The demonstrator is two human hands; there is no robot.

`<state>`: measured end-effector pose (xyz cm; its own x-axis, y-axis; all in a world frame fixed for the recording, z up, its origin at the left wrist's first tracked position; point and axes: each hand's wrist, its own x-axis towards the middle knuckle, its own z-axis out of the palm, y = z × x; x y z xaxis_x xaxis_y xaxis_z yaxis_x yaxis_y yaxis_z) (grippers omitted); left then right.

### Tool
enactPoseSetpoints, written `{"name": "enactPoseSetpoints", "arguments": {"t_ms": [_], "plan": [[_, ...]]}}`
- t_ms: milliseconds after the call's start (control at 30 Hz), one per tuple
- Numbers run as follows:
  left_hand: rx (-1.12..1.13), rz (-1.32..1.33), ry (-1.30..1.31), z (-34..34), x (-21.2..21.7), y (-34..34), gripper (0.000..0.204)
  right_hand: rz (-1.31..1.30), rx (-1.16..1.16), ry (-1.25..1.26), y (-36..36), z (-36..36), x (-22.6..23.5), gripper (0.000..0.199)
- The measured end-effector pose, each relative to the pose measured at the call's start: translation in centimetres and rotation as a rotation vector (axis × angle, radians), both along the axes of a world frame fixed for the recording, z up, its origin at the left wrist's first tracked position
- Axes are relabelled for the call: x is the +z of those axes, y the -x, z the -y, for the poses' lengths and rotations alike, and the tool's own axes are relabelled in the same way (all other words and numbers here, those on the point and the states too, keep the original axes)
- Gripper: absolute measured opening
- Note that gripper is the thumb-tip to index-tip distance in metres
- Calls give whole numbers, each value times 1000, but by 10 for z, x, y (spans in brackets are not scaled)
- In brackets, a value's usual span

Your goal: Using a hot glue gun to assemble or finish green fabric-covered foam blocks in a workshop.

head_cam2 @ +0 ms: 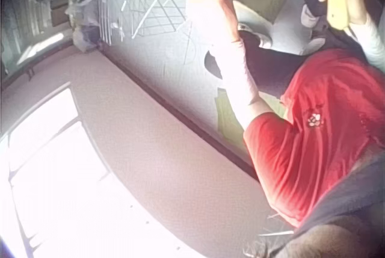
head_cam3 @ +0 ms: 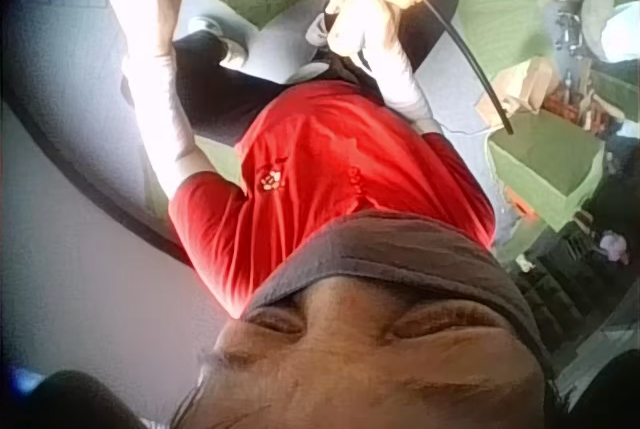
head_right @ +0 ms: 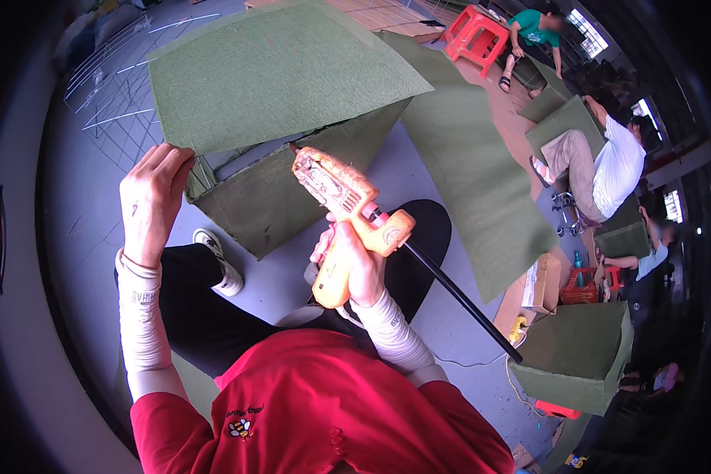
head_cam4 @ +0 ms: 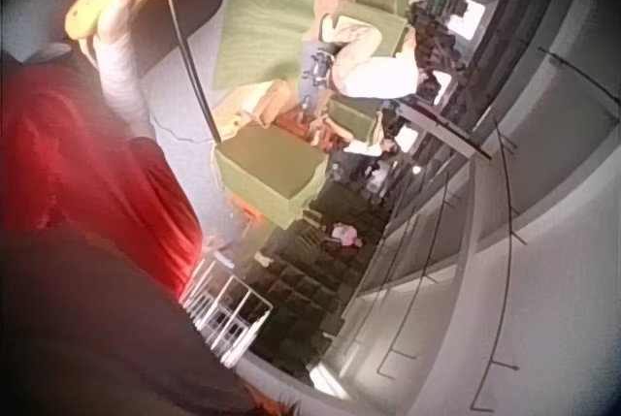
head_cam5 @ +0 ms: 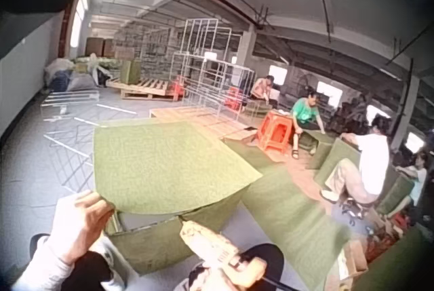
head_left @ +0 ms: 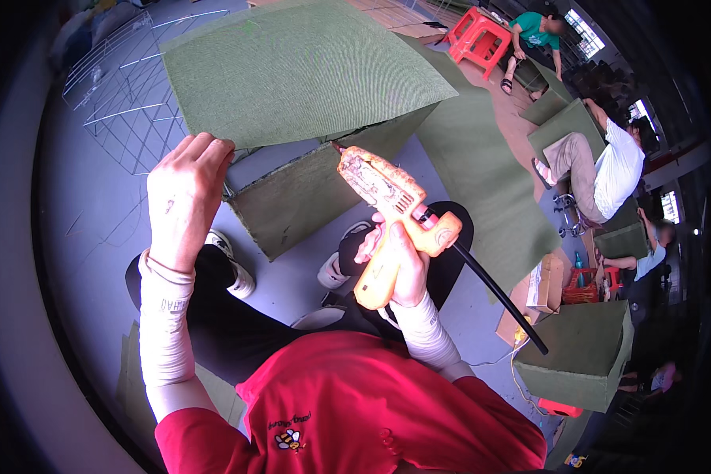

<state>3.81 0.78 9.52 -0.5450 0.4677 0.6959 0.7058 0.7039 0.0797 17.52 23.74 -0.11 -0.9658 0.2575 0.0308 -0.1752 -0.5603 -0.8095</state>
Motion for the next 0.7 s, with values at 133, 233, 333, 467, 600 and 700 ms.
{"name": "enactPoseSetpoints", "arguments": {"t_ms": [133,233,333,467,600,700], "plan": [[-7,1,-10,0,-1,1,8,1,1,23,1,3,4,28],[5,2,-13,6,-6,2,8,16,-62,-44,5,4,-5,38],[-7,-8,-9,13,-10,3,7,-2,-160,-83,9,4,-6,38],[-6,2,-11,11,-8,5,8,25,-87,-97,6,6,-5,38],[-6,7,-10,8,-5,8,8,22,-63,-80,6,8,-4,39],[2,7,-4,10,-5,7,8,19,-69,-58,7,8,-3,39]]}}
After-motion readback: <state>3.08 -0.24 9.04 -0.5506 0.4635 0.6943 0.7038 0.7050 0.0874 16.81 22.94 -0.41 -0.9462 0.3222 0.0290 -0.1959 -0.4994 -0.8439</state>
